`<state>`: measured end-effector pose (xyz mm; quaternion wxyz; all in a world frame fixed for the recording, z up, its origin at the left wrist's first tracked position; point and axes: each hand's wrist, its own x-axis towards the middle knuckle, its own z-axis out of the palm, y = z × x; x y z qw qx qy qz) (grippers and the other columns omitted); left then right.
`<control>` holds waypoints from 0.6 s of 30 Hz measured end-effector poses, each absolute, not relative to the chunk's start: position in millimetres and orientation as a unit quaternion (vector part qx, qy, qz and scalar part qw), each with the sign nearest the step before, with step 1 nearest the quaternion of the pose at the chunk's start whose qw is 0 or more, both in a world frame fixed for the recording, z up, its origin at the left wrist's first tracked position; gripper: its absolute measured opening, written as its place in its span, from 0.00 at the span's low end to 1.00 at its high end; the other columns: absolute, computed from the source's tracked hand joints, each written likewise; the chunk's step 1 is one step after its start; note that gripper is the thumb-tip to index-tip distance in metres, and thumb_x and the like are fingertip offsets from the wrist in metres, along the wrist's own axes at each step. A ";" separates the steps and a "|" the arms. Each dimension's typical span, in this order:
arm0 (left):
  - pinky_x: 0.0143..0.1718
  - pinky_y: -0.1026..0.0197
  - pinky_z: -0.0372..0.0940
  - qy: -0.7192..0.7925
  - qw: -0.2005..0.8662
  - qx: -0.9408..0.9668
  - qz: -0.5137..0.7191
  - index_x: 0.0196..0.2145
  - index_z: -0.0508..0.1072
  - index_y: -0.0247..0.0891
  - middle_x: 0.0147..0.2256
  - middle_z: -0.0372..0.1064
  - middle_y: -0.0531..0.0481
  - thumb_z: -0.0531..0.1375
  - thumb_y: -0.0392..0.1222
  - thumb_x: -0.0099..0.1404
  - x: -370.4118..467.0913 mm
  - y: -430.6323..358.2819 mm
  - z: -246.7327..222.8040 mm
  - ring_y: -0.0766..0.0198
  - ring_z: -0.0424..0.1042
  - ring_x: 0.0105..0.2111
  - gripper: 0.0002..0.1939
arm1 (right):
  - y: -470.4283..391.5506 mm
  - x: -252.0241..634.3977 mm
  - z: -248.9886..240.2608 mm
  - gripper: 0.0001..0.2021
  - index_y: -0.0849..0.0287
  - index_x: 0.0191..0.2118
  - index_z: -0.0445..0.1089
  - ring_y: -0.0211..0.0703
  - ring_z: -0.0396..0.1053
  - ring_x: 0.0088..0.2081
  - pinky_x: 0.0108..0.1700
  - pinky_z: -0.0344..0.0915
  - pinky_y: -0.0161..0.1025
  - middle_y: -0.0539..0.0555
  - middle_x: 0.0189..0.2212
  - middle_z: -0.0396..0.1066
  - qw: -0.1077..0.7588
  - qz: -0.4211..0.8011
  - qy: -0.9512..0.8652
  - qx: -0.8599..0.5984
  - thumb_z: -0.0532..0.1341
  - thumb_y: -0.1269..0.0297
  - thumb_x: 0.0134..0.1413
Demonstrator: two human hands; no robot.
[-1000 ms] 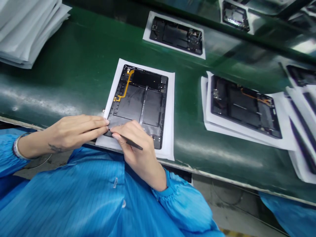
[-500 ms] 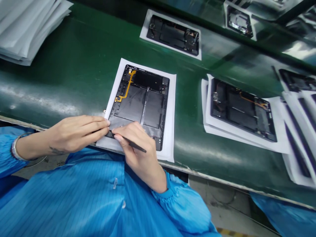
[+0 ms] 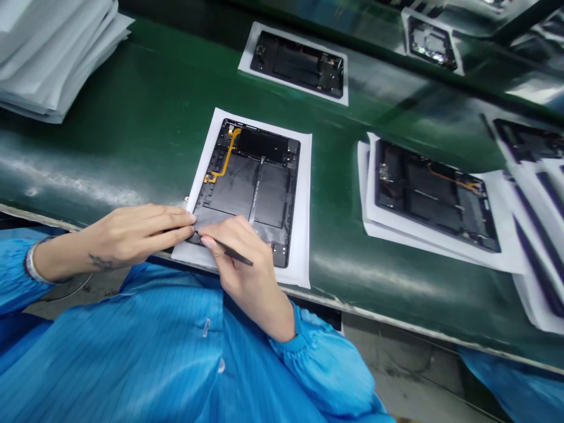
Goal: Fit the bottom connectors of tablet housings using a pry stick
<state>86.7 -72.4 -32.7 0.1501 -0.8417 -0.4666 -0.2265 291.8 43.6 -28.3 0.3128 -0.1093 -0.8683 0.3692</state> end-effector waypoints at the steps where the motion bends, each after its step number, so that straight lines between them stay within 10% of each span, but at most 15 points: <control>1: 0.46 0.59 0.74 -0.468 0.141 -0.842 -0.229 0.45 0.72 0.29 0.47 0.77 0.39 0.49 0.27 0.72 85.9 -71.6 -32.0 0.57 0.78 0.46 0.13 | 43.4 292.8 -29.0 0.08 0.56 0.41 0.74 0.42 0.72 0.36 0.39 0.68 0.42 0.52 0.34 0.77 0.318 0.370 -0.865 -0.115 0.58 0.74 0.65; 18: 0.42 0.59 0.72 -0.413 0.146 -0.889 -0.133 0.45 0.74 0.32 0.46 0.77 0.40 0.47 0.34 0.76 74.4 -58.9 -22.6 0.56 0.76 0.45 0.16 | 42.9 291.3 -30.4 0.08 0.59 0.44 0.72 0.41 0.72 0.38 0.43 0.68 0.41 0.53 0.36 0.76 0.296 0.370 -0.878 -0.071 0.60 0.77 0.63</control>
